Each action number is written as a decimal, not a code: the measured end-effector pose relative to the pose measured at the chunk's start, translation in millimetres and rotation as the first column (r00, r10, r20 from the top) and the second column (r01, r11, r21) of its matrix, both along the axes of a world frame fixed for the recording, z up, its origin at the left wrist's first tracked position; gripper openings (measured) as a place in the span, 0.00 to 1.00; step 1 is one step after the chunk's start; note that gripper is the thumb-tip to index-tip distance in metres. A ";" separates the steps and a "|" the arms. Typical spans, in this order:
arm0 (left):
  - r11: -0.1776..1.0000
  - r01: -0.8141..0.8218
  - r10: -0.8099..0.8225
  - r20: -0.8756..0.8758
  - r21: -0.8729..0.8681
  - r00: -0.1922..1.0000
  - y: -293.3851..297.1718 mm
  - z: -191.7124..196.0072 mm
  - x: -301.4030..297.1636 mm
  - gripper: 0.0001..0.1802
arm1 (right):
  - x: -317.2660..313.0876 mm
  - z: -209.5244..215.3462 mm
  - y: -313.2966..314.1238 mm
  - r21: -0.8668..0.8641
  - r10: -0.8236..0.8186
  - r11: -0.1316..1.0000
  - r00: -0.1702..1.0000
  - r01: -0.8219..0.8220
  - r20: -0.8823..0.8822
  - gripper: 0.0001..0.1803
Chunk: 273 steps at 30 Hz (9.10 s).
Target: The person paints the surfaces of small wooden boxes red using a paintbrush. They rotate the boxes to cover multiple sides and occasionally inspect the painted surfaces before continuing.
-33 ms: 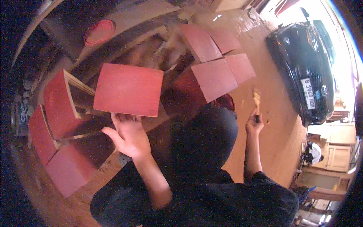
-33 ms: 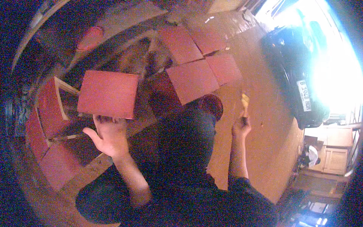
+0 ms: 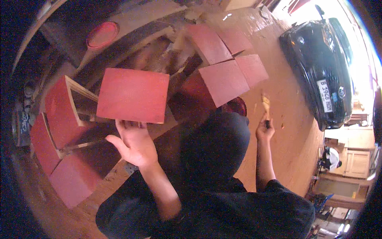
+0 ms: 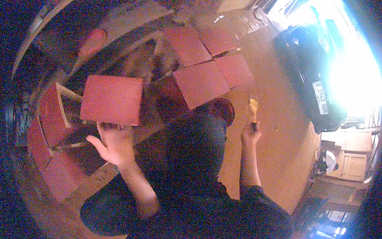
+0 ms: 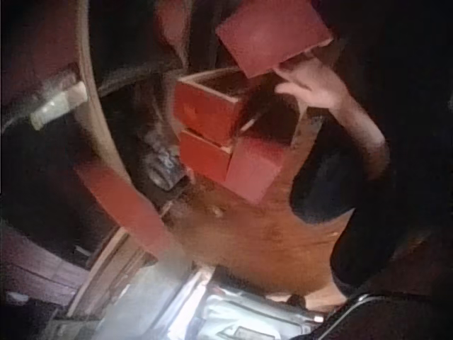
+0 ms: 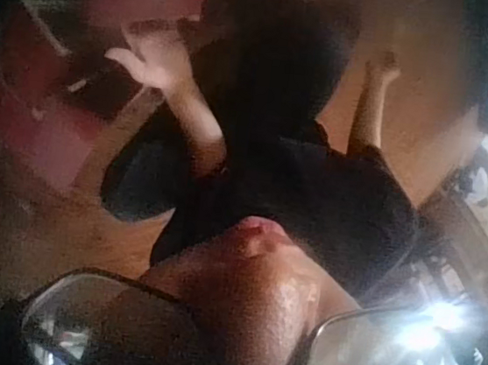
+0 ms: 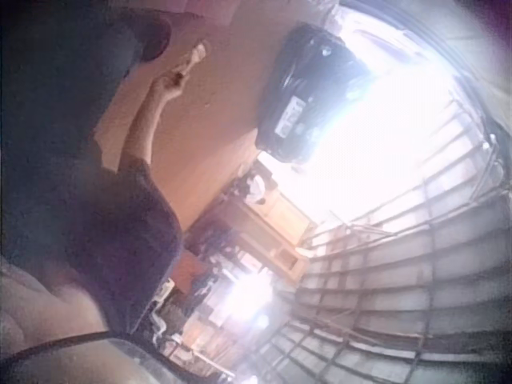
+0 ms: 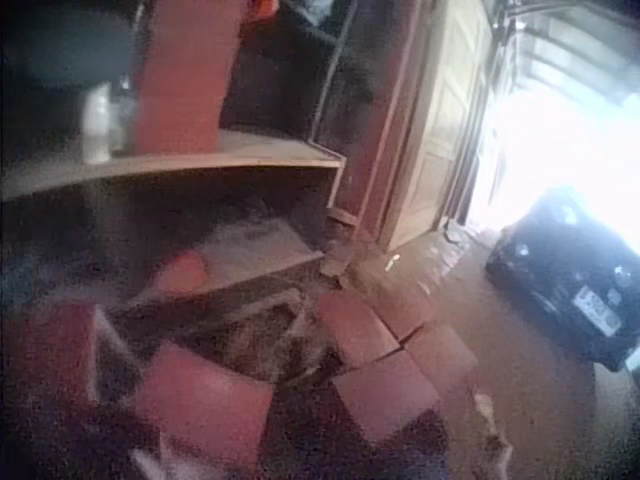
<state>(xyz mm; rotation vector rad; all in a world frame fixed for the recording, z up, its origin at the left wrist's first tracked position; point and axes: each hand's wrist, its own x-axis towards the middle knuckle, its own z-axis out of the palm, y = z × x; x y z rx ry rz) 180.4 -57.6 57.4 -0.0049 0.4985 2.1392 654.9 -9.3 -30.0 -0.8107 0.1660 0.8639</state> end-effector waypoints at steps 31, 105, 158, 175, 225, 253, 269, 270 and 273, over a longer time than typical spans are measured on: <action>0.998 0.042 -0.040 -0.024 0.049 0.999 -0.1 -14.9 -3.0 0.41 | -59.2 -124.7 -35.6 -0.622 0.554 0.735 0.767 -0.269 0.323 0.18; 0.346 -0.846 0.774 -0.634 0.406 0.012 -59.3 63.8 -12.5 0.23 | -417.1 255.4 51.1 0.004 0.935 -0.009 -0.007 -1.000 0.353 0.41; 0.881 -0.013 0.465 -0.863 0.472 0.196 -70.4 11.2 102.9 0.15 | -396.3 104.0 184.5 -0.020 0.990 -0.126 -0.127 -0.992 0.064 0.54; 0.934 -0.012 -0.148 -0.420 -0.357 0.895 22.1 -28.7 -53.3 0.47 | -412.4 113.6 146.9 -0.145 0.893 -0.369 -0.393 -0.918 0.221 0.52; 0.911 0.235 -0.346 -0.316 -0.340 0.883 51.4 -18.3 -27.0 0.56 | -375.2 124.2 161.6 -0.640 0.830 -0.164 -0.456 -0.750 0.322 0.40; 0.914 0.319 -0.383 -0.271 -0.251 0.883 70.7 -40.7 -14.9 0.51 | -360.8 116.7 182.2 -0.723 0.717 -0.170 -0.588 -0.670 0.376 0.44; 0.903 0.329 -0.412 -0.346 -0.276 0.843 64.5 -39.4 -3.7 0.50 | -359.2 119.0 170.8 -0.899 0.662 0.215 -0.619 -0.383 0.422 0.49; 0.905 0.324 -0.407 -0.342 -0.276 0.847 64.4 -40.0 -3.5 0.50 | -359.8 120.0 169.5 -0.895 0.643 0.221 -0.632 -0.388 0.433 0.49; 0.905 0.341 -0.416 -0.355 -0.254 0.837 63.8 -40.6 -3.3 0.49 | -361.3 123.5 170.9 -0.910 0.586 0.311 -0.698 -0.275 0.412 0.51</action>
